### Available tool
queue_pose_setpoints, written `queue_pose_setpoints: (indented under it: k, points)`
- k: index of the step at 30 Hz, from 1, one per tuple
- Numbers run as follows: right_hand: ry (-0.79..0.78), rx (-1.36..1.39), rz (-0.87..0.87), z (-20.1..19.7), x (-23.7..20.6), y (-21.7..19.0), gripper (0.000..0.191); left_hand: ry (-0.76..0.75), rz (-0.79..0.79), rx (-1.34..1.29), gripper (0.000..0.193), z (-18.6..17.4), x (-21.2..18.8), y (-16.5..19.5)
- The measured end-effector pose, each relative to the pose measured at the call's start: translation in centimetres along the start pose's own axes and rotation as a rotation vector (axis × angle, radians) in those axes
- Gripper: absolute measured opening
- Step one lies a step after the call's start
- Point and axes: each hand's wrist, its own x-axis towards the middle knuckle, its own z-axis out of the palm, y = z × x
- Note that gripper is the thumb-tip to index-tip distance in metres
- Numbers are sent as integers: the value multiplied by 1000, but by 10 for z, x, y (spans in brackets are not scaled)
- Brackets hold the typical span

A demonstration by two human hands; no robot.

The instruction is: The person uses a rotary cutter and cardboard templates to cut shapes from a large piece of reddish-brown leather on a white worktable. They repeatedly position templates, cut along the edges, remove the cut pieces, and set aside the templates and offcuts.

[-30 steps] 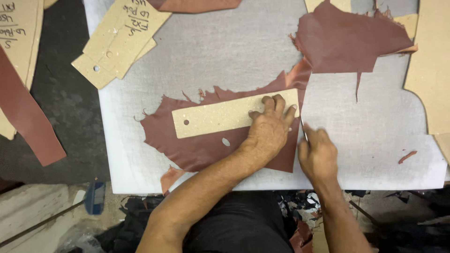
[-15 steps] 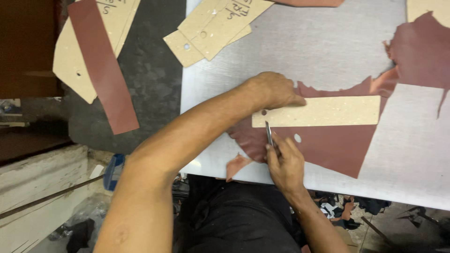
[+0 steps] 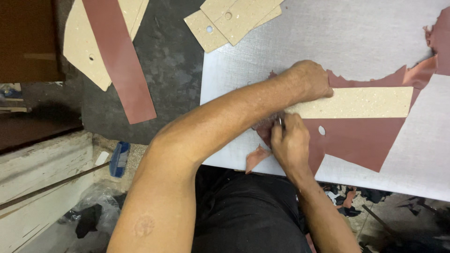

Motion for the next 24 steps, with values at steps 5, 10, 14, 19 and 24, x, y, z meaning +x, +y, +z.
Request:
queue_pose_setpoints:
  k: [5, 10, 14, 19, 24]
  points:
    - [-120, 92, 87, -15, -33, 9, 24, -113, -88, 7, 55, -7, -8, 17]
    - [-114, 59, -124, -25, -28, 21, 23, -119, -201, -25, 66, -8, -18, 26]
    - [-249, -287, -197, -42, -6, 35, 39, -47, -236, -50, 49, 0, -22, 26]
    - [-302, -478, -652, -56, 27, 82, 47, -88, -272, -19, 65, -11, -35, 29]
    - [-474, -557, -613, -146, 50, 180, 68, -167, -315, 68, 83, -37, -51, 41]
